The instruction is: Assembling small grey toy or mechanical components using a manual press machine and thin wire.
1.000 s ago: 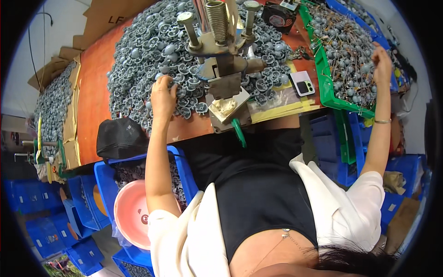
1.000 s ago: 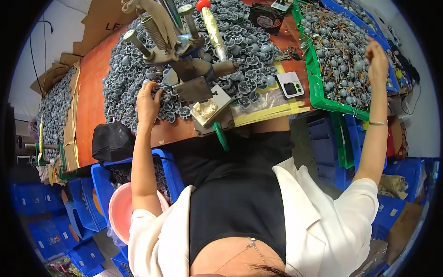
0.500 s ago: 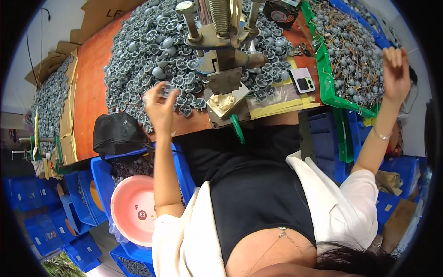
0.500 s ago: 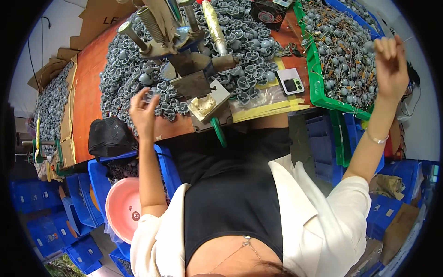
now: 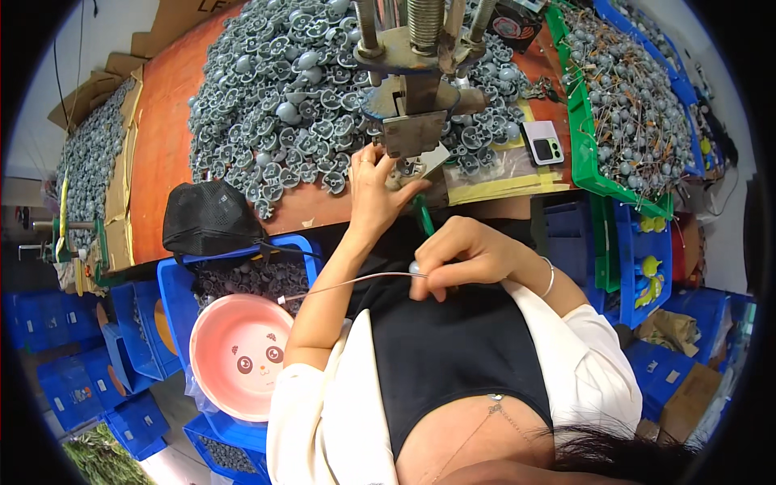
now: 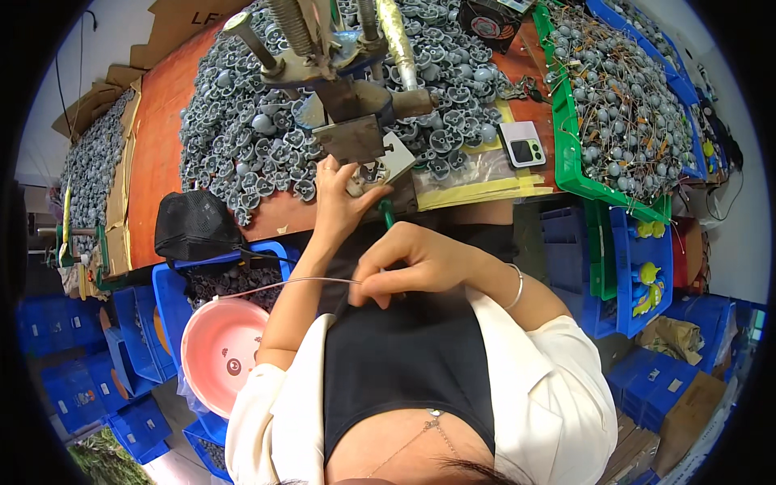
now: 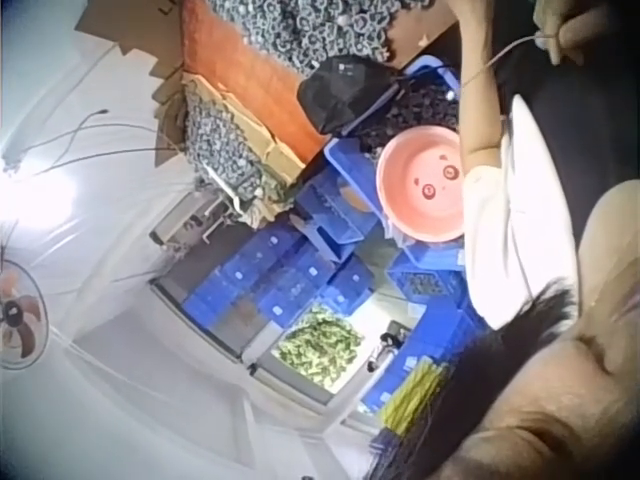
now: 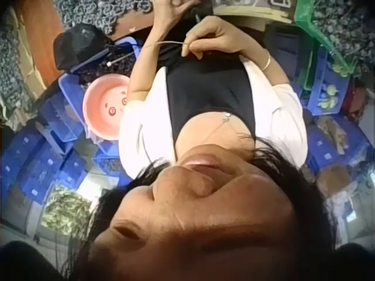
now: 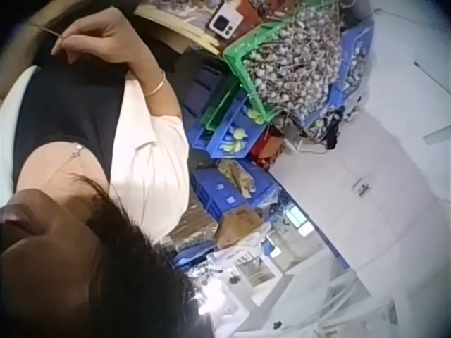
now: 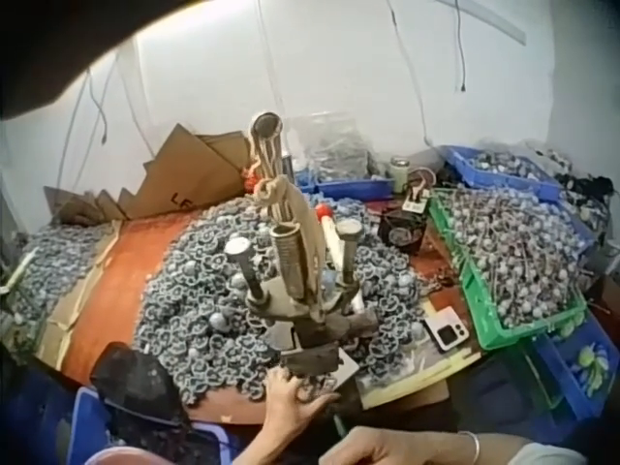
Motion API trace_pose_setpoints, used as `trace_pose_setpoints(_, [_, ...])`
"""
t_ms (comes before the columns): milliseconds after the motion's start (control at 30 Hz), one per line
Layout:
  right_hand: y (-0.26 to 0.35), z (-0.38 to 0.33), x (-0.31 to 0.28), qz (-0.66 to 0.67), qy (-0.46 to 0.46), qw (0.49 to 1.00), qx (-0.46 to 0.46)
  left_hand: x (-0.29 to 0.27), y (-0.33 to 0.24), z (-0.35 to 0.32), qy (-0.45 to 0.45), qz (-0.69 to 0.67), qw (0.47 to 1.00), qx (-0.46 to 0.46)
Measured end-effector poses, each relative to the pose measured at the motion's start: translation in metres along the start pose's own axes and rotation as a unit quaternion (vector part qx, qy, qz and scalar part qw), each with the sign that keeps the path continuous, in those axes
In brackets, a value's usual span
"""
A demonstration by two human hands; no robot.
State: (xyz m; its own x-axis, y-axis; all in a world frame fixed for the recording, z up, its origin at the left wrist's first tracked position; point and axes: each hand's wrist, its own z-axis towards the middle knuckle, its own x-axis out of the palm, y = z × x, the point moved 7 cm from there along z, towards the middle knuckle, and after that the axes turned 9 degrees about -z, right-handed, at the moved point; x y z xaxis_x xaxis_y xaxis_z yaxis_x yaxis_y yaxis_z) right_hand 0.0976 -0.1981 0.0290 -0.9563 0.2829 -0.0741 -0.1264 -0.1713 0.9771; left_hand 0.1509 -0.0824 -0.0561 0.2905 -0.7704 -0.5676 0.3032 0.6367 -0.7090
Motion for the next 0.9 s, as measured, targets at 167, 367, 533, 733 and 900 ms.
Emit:
trace_pose_setpoints(167, [-0.039,0.019,0.003,0.046,-0.015,0.998,0.037,-0.053,0.019,0.024,-0.13,0.019,0.99,0.043])
trace_pose_setpoints(367, [-0.091,0.029,-0.007,-0.029,-0.062,0.996,0.054,-0.035,0.064,0.077,-0.032,0.207,0.978,-0.015])
trace_pose_setpoints(533, [-0.092,0.022,-0.014,0.027,-0.091,0.994,0.06,-0.035,0.067,0.085,-0.052,0.209,0.974,-0.063])
trace_pose_setpoints(733, [-0.092,0.026,-0.011,0.021,-0.082,0.993,0.081,-0.039,0.062,0.087,-0.064,0.174,0.982,-0.047])
trace_pose_setpoints(900, [-0.101,0.021,-0.013,0.113,-0.162,0.977,0.081,-0.088,0.043,0.051,-0.171,0.059,0.983,0.041])
